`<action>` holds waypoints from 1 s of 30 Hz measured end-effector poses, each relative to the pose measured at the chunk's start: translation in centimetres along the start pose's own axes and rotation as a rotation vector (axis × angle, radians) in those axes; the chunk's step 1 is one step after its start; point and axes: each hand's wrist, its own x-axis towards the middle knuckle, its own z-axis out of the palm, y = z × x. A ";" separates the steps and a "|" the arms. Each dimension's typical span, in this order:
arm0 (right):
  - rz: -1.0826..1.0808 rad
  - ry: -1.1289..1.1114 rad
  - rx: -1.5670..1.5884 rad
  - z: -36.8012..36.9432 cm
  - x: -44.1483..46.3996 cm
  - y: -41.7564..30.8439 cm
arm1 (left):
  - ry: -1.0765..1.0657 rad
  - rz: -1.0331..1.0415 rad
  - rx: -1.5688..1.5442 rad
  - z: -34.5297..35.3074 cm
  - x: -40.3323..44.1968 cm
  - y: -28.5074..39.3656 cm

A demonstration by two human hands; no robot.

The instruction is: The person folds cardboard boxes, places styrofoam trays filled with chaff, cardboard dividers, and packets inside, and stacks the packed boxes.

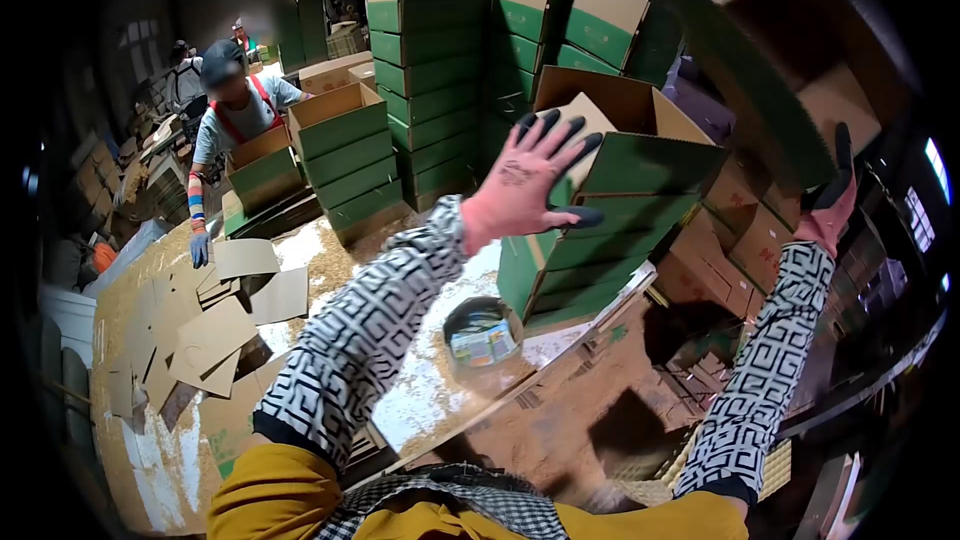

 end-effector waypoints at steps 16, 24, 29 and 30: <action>0.460 -0.060 -0.293 6.9 6.8 23.8 | 0.305 -0.318 -0.263 12.1 -3.1 -2.1; -0.048 0.241 -0.278 11.9 -11.9 7.8 | 0.212 -0.726 -0.255 1.6 -26.7 -4.2; 0.538 -0.809 0.138 28.8 -41.9 -0.5 | 0.026 -1.271 1.104 -21.3 -57.4 0.0; 0.721 -1.005 0.295 34.5 -43.8 -4.4 | -0.020 -1.503 1.347 -24.5 -62.6 1.8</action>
